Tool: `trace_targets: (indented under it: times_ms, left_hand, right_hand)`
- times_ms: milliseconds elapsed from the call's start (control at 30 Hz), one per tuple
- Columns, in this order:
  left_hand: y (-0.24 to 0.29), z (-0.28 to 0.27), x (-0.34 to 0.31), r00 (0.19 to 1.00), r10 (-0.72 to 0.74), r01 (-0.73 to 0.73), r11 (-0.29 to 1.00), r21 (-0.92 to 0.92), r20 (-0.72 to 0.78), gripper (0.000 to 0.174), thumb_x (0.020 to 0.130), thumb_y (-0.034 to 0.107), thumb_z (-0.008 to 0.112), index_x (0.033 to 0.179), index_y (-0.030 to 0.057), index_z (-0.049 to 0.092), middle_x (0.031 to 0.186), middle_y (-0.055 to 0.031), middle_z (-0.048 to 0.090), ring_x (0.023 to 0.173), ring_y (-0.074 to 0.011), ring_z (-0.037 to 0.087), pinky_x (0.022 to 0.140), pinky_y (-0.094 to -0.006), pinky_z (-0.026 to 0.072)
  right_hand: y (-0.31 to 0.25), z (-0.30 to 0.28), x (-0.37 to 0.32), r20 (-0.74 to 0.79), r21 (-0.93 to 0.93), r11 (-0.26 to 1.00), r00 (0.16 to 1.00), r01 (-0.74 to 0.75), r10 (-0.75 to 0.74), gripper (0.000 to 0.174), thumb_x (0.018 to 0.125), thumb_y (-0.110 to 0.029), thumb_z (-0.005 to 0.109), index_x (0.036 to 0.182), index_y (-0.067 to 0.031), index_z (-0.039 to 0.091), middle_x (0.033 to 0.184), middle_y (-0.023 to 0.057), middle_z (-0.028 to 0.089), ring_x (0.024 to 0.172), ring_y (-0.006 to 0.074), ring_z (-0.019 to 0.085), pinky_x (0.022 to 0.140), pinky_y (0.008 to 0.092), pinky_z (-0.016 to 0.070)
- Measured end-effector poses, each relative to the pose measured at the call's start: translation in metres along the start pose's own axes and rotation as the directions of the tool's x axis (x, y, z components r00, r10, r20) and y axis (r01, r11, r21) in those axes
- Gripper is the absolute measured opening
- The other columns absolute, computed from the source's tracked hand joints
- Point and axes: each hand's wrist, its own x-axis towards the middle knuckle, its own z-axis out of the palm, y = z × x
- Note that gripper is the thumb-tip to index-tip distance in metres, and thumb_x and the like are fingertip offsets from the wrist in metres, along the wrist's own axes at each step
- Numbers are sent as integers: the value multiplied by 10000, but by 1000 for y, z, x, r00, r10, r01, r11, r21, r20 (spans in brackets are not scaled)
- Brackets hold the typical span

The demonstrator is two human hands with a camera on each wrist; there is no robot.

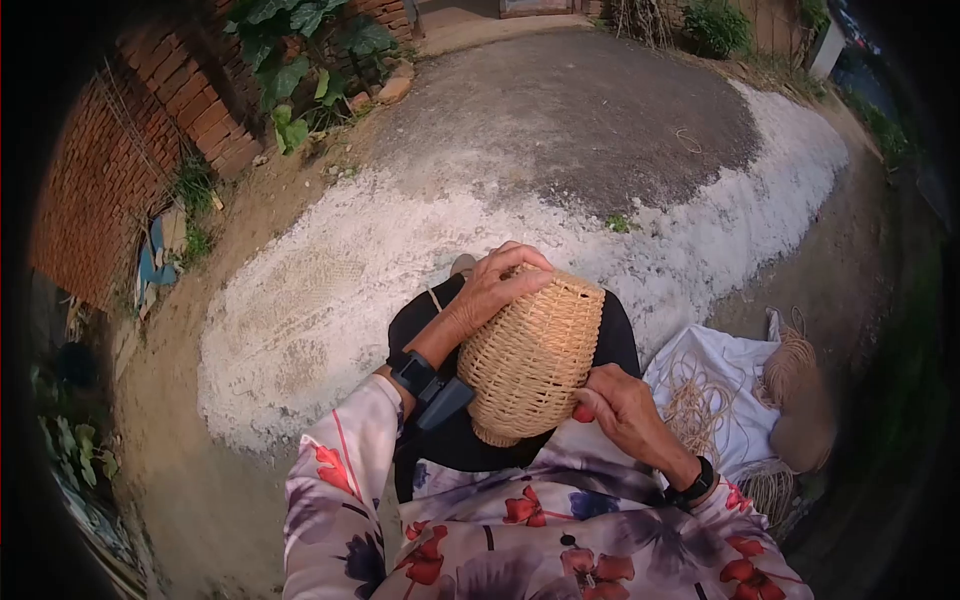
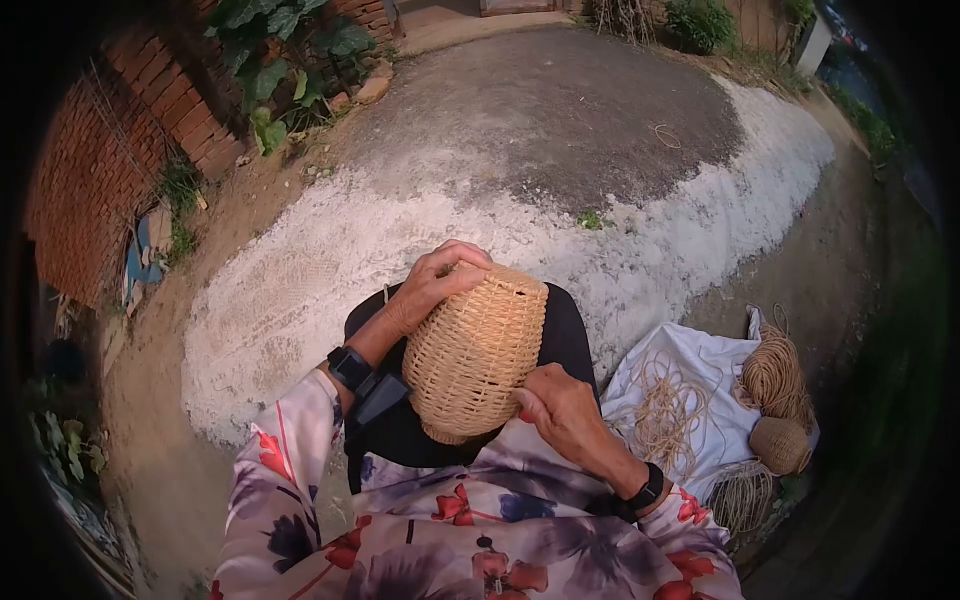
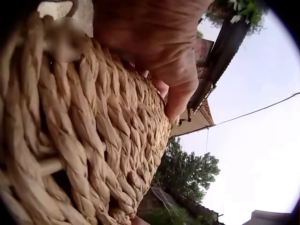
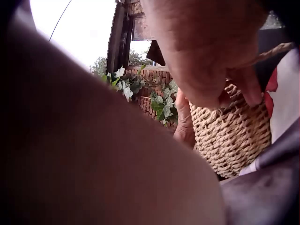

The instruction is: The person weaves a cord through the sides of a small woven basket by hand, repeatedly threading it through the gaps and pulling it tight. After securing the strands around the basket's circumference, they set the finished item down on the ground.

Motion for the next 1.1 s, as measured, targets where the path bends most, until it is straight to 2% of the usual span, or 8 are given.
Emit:
trace_targets:
  times_ms: [100,167,267,400,567,733,1033,1100]
  left_hand:
    - [13,17,25,971,86,-100,994,51,221,330,938,348,645,1075,53,697,1146,-98,626,1139,-228,585,997,-365,438]
    - [25,36,37,836,68,-115,992,53,545,386,921,397,664,1097,56,707,1168,-110,638,1161,-255,586,1005,-385,441]
    - [14,46,47,806,-9,-30,998,57,592,435,900,429,688,1138,65,694,1186,-123,643,1159,-268,589,1002,-390,448]
    - [33,6,14,962,-28,6,997,81,273,437,896,421,688,1195,102,665,1230,-128,630,1205,-302,578,1045,-424,436]
    - [35,-2,-87,996,29,-67,872,485,87,806,755,471,823,1404,140,477,1504,-168,381,1389,-382,375,1137,-505,338]
    - [13,22,-126,991,-1,75,832,549,-134,1069,641,470,902,1502,138,362,1558,-207,304,1413,-413,330,1152,-541,302]
    - [33,-32,-81,975,-24,-93,858,506,219,781,711,408,867,1382,148,564,1510,-145,429,1378,-371,405,1148,-443,342]
    - [49,-37,-75,971,-39,-93,847,523,237,751,726,411,855,1372,150,574,1495,-144,443,1376,-369,406,1147,-445,341]
  right_hand:
    - [-16,4,-7,89,88,996,996,-33,25,182,976,-194,614,910,-25,597,824,153,613,796,374,614,685,462,493]
    - [-25,11,-11,110,150,988,994,-24,8,215,990,-222,607,891,-34,576,742,157,582,716,394,594,627,446,474]
    - [-17,9,-3,192,196,972,977,-132,94,232,998,-229,600,882,-31,567,725,171,557,677,396,576,590,430,454]
    - [-5,2,3,150,224,965,983,-135,103,269,1005,-237,598,853,-18,558,718,170,555,637,359,568,575,401,455]
    - [11,7,20,180,572,765,956,-294,233,334,1051,-271,556,881,13,601,735,26,618,692,91,614,635,283,517]
    - [6,7,27,244,633,719,956,-286,165,341,1067,-278,522,903,5,619,839,53,655,779,114,658,716,273,545]
    - [-23,61,30,271,947,172,962,-270,19,329,1078,-309,464,876,-64,551,942,143,689,835,223,691,804,325,530]
    - [-27,57,31,265,945,195,964,-262,13,338,1077,-330,465,872,-72,539,931,127,680,797,186,672,760,298,523]
